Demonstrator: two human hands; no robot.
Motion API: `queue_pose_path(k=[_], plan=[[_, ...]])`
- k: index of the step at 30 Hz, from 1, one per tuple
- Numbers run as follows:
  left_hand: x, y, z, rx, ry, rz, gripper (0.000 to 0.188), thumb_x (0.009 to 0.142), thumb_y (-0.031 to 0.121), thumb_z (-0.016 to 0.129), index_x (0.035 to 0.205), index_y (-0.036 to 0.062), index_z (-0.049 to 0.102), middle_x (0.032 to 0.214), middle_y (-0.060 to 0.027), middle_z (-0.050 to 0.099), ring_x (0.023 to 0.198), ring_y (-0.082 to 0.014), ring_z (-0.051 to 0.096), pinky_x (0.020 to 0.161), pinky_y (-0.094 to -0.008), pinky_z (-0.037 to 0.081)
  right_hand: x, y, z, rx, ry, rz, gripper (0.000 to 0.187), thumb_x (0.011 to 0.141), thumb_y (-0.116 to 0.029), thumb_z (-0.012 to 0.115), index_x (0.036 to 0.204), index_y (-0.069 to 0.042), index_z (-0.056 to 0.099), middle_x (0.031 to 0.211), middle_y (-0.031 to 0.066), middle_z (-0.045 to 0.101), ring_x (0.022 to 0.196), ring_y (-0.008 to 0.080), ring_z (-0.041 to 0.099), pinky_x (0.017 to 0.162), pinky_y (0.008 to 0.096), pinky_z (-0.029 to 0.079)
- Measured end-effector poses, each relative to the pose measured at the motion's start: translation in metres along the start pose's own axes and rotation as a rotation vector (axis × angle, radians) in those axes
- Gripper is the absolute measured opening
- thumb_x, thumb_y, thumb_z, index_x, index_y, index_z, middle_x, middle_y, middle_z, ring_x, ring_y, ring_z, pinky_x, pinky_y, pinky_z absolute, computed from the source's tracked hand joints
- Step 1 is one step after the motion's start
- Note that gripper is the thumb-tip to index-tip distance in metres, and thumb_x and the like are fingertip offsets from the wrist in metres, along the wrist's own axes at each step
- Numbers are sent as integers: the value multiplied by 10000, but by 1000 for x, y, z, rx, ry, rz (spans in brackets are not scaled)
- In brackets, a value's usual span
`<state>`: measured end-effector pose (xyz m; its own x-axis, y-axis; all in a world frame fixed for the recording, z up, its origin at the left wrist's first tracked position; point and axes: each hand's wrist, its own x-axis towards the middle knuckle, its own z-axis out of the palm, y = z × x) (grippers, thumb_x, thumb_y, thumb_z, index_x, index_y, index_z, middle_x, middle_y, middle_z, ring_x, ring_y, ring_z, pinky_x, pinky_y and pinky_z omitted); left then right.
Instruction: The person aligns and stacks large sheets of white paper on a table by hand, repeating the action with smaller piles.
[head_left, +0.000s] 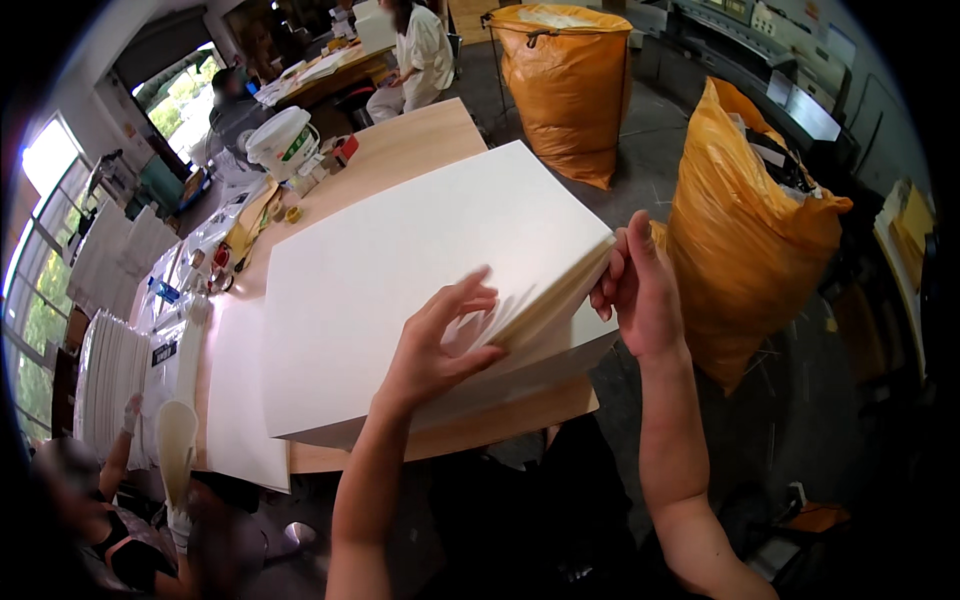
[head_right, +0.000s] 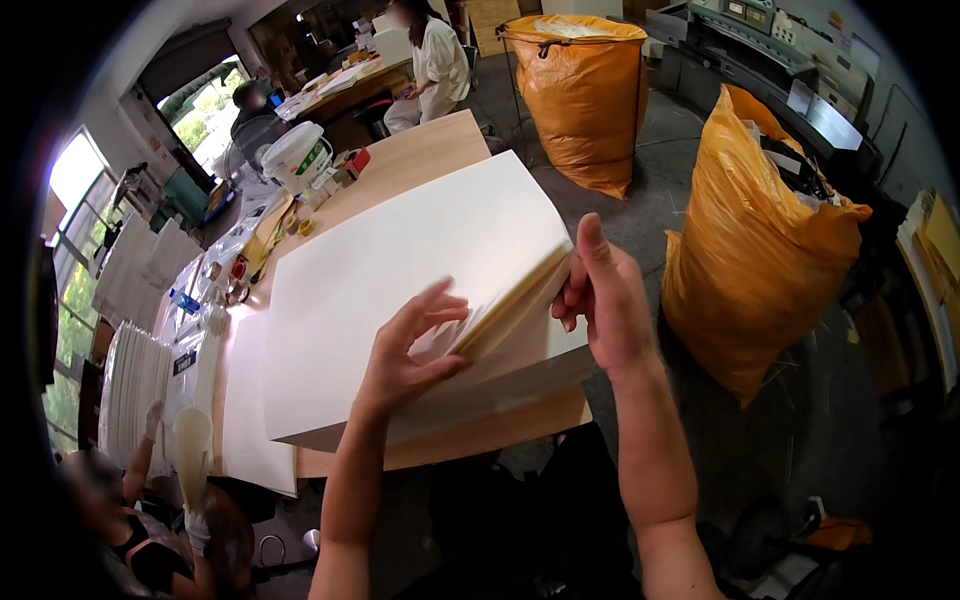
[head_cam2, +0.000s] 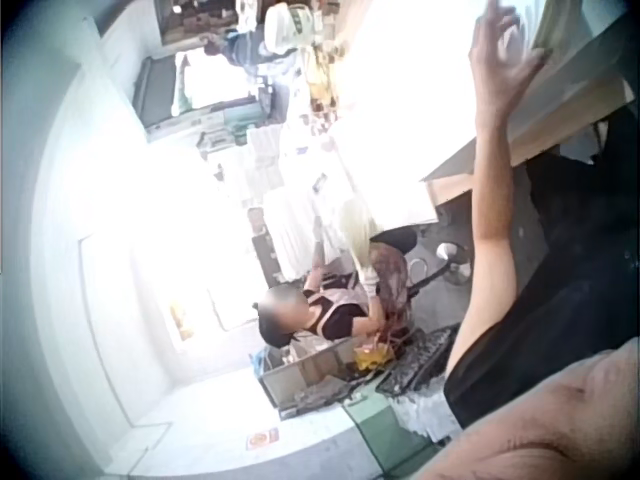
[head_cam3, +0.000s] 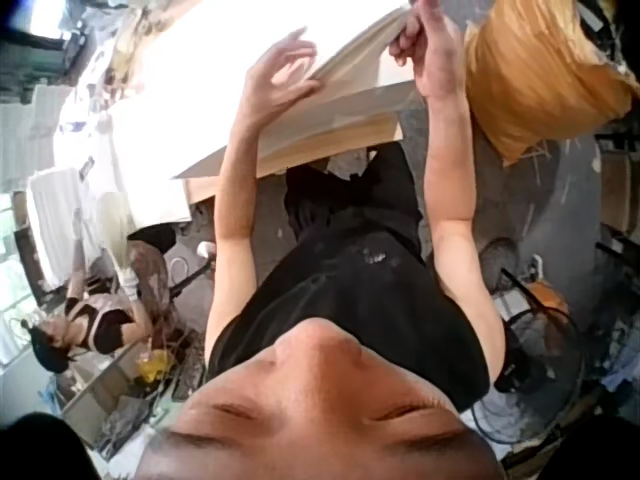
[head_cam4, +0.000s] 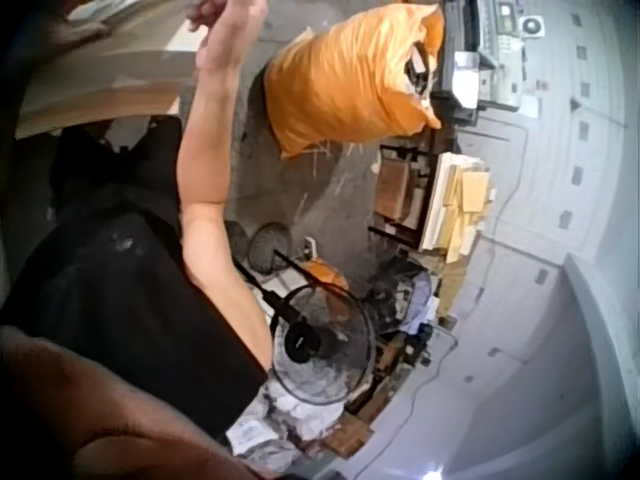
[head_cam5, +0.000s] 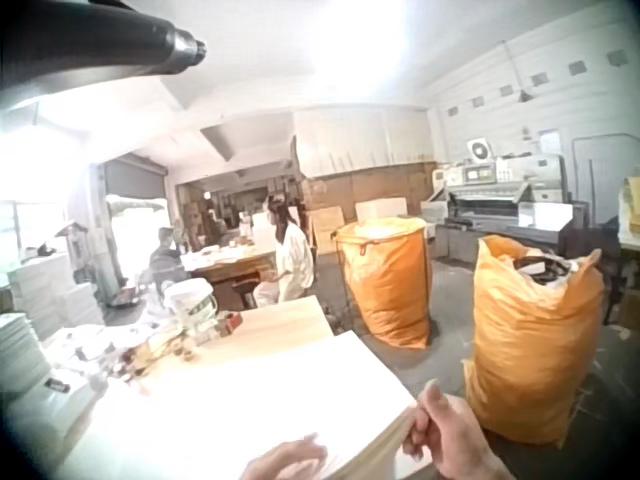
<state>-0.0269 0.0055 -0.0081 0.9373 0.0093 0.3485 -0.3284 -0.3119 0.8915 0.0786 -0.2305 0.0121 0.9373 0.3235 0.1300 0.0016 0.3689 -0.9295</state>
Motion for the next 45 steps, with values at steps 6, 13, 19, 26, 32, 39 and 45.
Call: queue_pose_path(k=[6,13,19,26,32,39,45], plan=[[8,-9,-7,375,-80,281,476,830,16,791,1287,106,691,1401,-173,613,1238,-355,646,1011,-432,546,10,-1,8,-232,38,-42,377,1001,-308,661,702,-117,531,589,-22,510,518,108,545,474,250,391],[5,-4,-2,355,-57,254,622,661,118,954,1236,124,716,1318,-125,648,1212,-327,642,1007,-421,543,10,-5,7,75,-29,96,353,1001,-245,649,695,-115,531,588,-1,522,492,127,557,448,266,381],[5,-2,-5,297,-66,202,609,675,62,940,1237,143,720,1304,-112,659,1193,-315,654,1007,-414,546,9,-7,4,33,-20,119,380,1002,-273,660,686,-120,516,585,-2,517,498,120,557,441,263,375],[6,-5,-5,278,-40,213,623,668,67,946,1247,138,727,1261,-103,676,1183,-304,660,999,-405,547,7,-4,5,67,-18,36,556,1020,-521,640,669,-120,483,601,13,505,499,120,549,449,248,389],[5,-4,-4,261,1,226,532,777,-31,837,1268,139,722,1393,-142,627,1209,-316,653,1025,-403,538,6,0,4,-84,2,-35,567,1017,-538,639,664,-128,467,610,8,512,499,115,535,449,244,386],[7,-9,-5,310,-103,283,522,800,-65,798,1269,149,710,1509,-158,543,1224,-346,672,1027,-409,558,11,-3,12,-84,7,19,402,1005,-301,665,677,-124,514,589,-11,530,488,116,558,456,246,391],[7,-4,-1,348,-73,297,617,674,15,926,1239,150,717,1500,-141,534,1171,-336,695,959,-409,600,11,-7,8,81,-33,90,384,1003,-267,662,675,-121,525,588,-3,545,496,127,583,460,251,400]])
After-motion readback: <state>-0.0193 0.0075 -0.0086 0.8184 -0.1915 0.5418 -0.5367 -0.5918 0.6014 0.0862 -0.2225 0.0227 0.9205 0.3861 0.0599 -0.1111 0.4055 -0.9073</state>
